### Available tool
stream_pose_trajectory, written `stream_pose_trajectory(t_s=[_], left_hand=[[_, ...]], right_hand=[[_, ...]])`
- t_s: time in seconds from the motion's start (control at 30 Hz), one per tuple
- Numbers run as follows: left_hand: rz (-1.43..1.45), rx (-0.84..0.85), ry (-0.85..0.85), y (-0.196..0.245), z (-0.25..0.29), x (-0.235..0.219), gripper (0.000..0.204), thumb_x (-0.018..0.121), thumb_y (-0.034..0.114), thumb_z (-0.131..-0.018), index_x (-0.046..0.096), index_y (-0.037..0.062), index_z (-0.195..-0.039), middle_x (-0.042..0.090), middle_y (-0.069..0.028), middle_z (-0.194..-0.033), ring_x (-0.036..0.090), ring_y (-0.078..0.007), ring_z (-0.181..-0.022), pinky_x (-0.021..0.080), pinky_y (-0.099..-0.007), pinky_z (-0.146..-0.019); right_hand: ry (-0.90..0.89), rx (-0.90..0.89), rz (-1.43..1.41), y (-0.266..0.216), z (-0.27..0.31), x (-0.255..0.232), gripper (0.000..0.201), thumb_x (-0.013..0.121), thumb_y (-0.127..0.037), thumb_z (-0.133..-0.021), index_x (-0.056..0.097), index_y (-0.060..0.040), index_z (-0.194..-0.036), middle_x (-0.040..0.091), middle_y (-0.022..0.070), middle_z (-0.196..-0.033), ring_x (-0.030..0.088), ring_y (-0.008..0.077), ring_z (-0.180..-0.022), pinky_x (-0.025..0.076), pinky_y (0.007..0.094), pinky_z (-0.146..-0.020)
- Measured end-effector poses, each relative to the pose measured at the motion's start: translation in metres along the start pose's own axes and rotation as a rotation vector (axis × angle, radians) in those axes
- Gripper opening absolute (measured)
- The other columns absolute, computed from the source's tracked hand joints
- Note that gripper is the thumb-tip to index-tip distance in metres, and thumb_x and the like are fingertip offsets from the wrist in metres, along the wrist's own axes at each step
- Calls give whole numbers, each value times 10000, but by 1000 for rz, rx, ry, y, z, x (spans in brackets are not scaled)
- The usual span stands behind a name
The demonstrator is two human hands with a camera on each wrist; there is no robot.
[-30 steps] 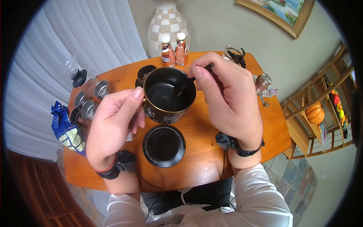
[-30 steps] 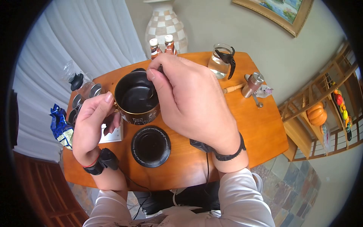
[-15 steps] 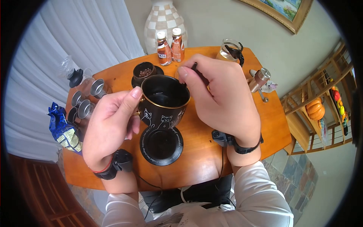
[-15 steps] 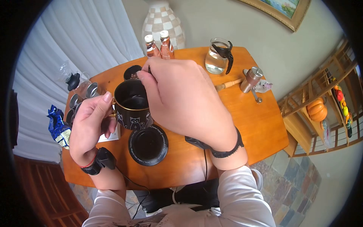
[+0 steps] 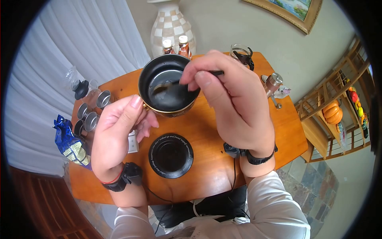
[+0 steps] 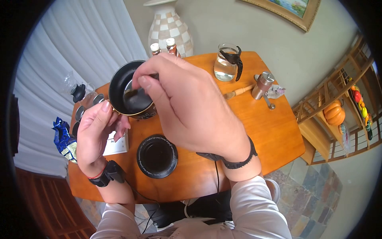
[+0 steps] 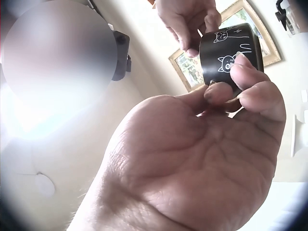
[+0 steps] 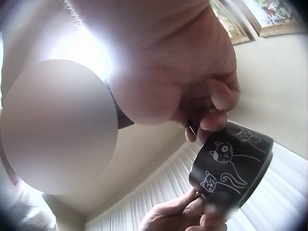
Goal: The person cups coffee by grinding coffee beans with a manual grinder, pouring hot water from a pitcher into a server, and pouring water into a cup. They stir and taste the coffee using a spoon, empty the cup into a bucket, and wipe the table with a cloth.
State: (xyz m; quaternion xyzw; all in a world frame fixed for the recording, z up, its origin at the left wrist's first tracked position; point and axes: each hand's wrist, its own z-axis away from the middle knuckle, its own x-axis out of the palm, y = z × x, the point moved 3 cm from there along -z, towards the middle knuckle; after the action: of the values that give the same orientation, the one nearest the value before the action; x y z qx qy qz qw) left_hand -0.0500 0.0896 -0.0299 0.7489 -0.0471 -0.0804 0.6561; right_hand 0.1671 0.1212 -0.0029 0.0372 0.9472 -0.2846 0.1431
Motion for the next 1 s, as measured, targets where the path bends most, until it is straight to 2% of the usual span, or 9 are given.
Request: stream_pose_trajectory(t_s=[0.1, 0.2, 0.3, 0.37, 0.53, 0.7, 0.8, 0.9, 1.0], left_hand=[[31, 0, -13, 1, 0, 0, 443, 449, 348, -1104, 676, -24, -1023, 680, -93, -815, 562, -90, -640, 441, -224, -572], [62, -17, -47, 2, 1, -1, 447, 449, 344, -1102, 686, -34, -1079, 695, -108, -830, 571, -95, -637, 441, -225, -570], [92, -26, -81, 2, 4, -1, 448, 448, 340, -1101, 689, -37, -1100, 706, -117, -839, 579, -99, -635, 439, -225, -569], [98, -25, -95, 2, 6, 0, 447, 447, 338, -1100, 690, -37, -1100, 710, -119, -842, 582, -101, -634, 436, -225, -567], [82, -21, -103, -2, 7, 3, 415, 453, 309, -1099, 697, -27, -1071, 713, -103, -847, 585, -97, -655, 433, -228, -584], [34, 0, -103, 0, 6, 4, 385, 468, 278, -1095, 695, -17, -995, 703, -72, -842, 567, -87, -683, 429, -225, -614], [1, -14, -68, 3, 7, 7, 376, 476, 260, -1092, 693, -15, -956, 685, -50, -826, 550, -81, -696, 423, -225, -630], [-31, -10, -57, 3, 7, 6, 373, 476, 247, -1090, 692, -17, -938, 662, -31, -805, 538, -78, -699, 417, -227, -638], [-58, 12, -67, 7, 9, 8, 373, 474, 240, -1088, 692, -18, -929, 639, -19, -785, 530, -76, -697, 412, -229, -637]], right_hand=[[-56, 54, -150, -3, 3, -1, 138, 520, -10, -1015, 653, 21, -995, 677, 59, -915, 616, 112, -799, 492, 234, -740], [-34, 85, -73, -4, 3, -6, 141, 517, -19, -1025, 645, 32, -993, 670, 54, -916, 609, 107, -794, 495, 227, -743], [140, 12, 86, -4, 2, -13, 142, 528, -29, -1029, 647, 34, -982, 658, 50, -893, 610, 100, -779, 492, 206, -704], [130, -1, 114, -5, 1, -12, 135, 537, -19, -1019, 651, 34, -970, 661, 57, -887, 613, 107, -765, 495, 215, -697], [15, -46, 79, -6, 1, -6, 115, 555, 14, -986, 658, 34, -938, 669, 79, -854, 619, 132, -724, 501, 237, -691], [-48, 27, -43, -8, 4, -8, 103, 570, 4, -972, 645, 40, -913, 667, 71, -821, 607, 137, -698, 481, 249, -661], [-16, 35, 75, -12, 2, -15, 109, 569, -9, -977, 644, 38, -912, 663, 71, -828, 589, 133, -703, 469, 247, -664], [81, -8, 38, -8, 2, -13, 120, 557, -12, -986, 649, 28, -921, 655, 74, -840, 578, 132, -726, 461, 240, -678], [93, -50, 25, -7, 0, -12, 116, 558, -13, -984, 655, 18, -928, 653, 82, -855, 583, 139, -755, 462, 242, -695]])
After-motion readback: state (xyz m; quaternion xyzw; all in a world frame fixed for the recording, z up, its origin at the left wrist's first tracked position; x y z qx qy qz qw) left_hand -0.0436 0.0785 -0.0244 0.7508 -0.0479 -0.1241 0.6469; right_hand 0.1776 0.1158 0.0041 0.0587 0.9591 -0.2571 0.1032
